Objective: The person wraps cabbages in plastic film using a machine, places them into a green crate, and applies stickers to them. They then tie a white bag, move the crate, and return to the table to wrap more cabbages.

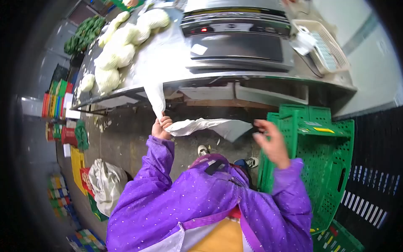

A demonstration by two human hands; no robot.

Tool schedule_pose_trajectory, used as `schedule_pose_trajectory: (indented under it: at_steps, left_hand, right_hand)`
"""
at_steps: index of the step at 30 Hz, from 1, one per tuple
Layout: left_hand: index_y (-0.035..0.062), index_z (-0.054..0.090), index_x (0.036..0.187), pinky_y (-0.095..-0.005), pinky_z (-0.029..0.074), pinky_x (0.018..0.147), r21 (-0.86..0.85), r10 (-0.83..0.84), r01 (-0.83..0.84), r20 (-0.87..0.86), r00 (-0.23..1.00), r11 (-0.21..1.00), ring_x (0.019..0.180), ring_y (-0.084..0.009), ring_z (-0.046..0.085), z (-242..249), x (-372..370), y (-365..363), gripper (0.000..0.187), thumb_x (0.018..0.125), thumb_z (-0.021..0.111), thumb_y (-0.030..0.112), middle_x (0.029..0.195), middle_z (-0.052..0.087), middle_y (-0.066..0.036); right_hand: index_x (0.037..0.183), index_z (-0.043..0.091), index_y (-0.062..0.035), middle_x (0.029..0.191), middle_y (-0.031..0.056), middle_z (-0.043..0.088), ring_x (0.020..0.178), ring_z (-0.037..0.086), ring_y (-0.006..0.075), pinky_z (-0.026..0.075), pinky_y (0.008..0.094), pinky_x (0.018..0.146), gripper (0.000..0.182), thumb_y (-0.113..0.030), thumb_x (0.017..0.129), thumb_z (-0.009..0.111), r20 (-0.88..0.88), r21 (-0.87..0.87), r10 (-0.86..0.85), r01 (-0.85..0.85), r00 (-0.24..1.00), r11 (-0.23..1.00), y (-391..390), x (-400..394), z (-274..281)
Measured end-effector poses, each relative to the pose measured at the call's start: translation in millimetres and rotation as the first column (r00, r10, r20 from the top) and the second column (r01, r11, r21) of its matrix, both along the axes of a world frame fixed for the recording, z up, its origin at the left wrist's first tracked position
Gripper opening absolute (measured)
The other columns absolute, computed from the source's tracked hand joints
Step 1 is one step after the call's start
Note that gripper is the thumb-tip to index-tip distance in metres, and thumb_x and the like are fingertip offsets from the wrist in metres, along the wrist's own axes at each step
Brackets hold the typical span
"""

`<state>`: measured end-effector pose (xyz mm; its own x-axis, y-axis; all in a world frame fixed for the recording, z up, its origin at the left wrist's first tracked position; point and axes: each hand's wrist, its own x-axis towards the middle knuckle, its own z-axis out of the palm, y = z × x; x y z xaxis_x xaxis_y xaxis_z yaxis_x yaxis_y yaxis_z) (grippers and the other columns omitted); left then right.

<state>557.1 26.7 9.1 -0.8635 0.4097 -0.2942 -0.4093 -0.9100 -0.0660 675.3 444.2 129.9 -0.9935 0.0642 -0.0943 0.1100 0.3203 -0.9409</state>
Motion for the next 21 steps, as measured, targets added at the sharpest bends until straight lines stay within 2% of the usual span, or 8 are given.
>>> schedule_pose_trajectory:
  at_steps: [2, 5, 7, 10, 13, 15, 18, 21]
  left_hand:
    - [0.0025, 0.059, 0.103, -0.0257, 0.038, 0.055, 0.086, 0.023, -0.036, 0.139, 0.990, 0.996, 0.061, -0.0114, 0.041, 18, -2, -13, 0.030, 0.095, 0.040, 0.024, 0.070, 0.044, 0.000]
    - [0.0053, 0.059, 0.103, -0.0296, 0.045, 0.060, 0.244, -0.032, -0.022, 0.213, 0.977, 0.969, 0.068, -0.0150, 0.049, 24, -10, -57, 0.026, 0.094, 0.045, 0.025, 0.075, 0.050, -0.003]
    - [0.0021, 0.059, 0.104, -0.0327, 0.049, 0.066, 0.191, -0.018, -0.026, 0.220, 0.975, 0.981, 0.075, -0.0205, 0.055, 25, -13, -89, 0.025, 0.093, 0.047, 0.022, 0.082, 0.057, -0.008]
    - [-0.0024, 0.059, 0.099, -0.0390, 0.053, 0.076, 0.223, 0.039, -0.089, 0.220, 0.975, 0.971, 0.087, -0.0270, 0.059, 31, -16, -136, 0.027, 0.094, 0.044, 0.019, 0.090, 0.061, -0.013]
    - [0.0028, 0.046, 0.119, -0.0500, 0.045, 0.089, -0.159, 0.367, -0.338, 0.231, 0.901, 0.928, 0.101, -0.0322, 0.055, 66, -18, -163, 0.038, 0.097, 0.038, 0.033, 0.107, 0.057, -0.017]
    - [0.0088, 0.032, 0.136, -0.0575, 0.031, 0.099, -0.458, 0.237, -0.172, 0.088, 0.968, 0.872, 0.125, -0.0326, 0.040, 70, -13, -186, 0.065, 0.092, 0.035, 0.057, 0.136, 0.042, -0.016]
    - [0.0125, 0.023, 0.143, -0.0520, 0.023, 0.105, -0.766, -0.125, 0.151, 0.093, 0.988, 0.624, 0.127, -0.0264, 0.038, 32, 9, -185, 0.071, 0.090, 0.036, 0.059, 0.140, 0.038, -0.012]
    - [0.0056, 0.053, 0.123, -0.0310, 0.044, 0.086, -0.883, -0.166, 0.128, 0.057, 0.984, 0.451, 0.100, -0.0148, 0.057, 38, 15, -170, 0.043, 0.088, 0.060, 0.029, 0.112, 0.060, -0.005]
  right_hand:
    - [0.124, 0.051, -0.0081, 0.126, 0.0142, 0.051, 0.115, 0.047, 0.0331, 0.038, 0.0400, 0.096, 0.057, -0.009, 0.069, 0.065, -0.289, 0.323, 0.347, -0.250, 0.892, 0.913, -72, -35, -28]
    - [0.138, 0.035, -0.0153, 0.143, 0.0133, 0.032, 0.114, 0.048, 0.0321, 0.040, 0.0378, 0.094, 0.070, -0.008, 0.073, 0.061, -0.220, 0.417, 0.526, -0.408, 0.822, 0.812, -183, -89, -41]
    - [0.138, 0.035, -0.0136, 0.144, 0.0127, 0.030, 0.106, 0.053, 0.0274, 0.045, 0.0339, 0.086, 0.066, -0.008, 0.076, 0.058, -0.103, -0.013, 0.575, -0.579, 0.812, 0.815, -248, -122, -42]
    - [0.130, 0.046, -0.0046, 0.128, 0.0133, 0.050, 0.091, 0.057, 0.0194, 0.048, 0.0301, 0.077, 0.051, -0.008, 0.079, 0.054, 0.013, -0.220, 0.764, -0.744, 0.645, 0.631, -322, -151, -73]
    - [0.094, 0.060, 0.0012, 0.075, 0.0031, 0.061, 0.065, 0.056, 0.0115, 0.047, 0.0241, 0.062, 0.017, -0.011, 0.083, 0.054, 0.205, -0.509, 0.794, -0.630, 0.572, 0.586, -372, -164, -93]
    - [0.084, 0.059, -0.0024, 0.067, 0.0006, 0.058, 0.058, 0.053, 0.0070, 0.045, 0.0221, 0.057, 0.011, -0.013, 0.085, 0.056, 0.274, -0.651, 0.694, -0.402, 0.666, 0.643, -393, -170, -84]
    - [0.078, 0.058, -0.0064, 0.067, -0.0006, 0.058, 0.056, 0.052, 0.0055, 0.043, 0.0203, 0.054, 0.015, -0.017, 0.088, 0.059, 0.295, -0.661, 0.641, -0.334, 0.708, 0.673, -414, -189, -78]
    - [0.074, 0.055, -0.0079, 0.067, -0.0008, 0.057, 0.057, 0.052, 0.0057, 0.041, 0.0199, 0.054, 0.021, -0.021, 0.088, 0.061, 0.301, -0.583, 0.636, -0.390, 0.711, 0.712, -431, -209, -74]
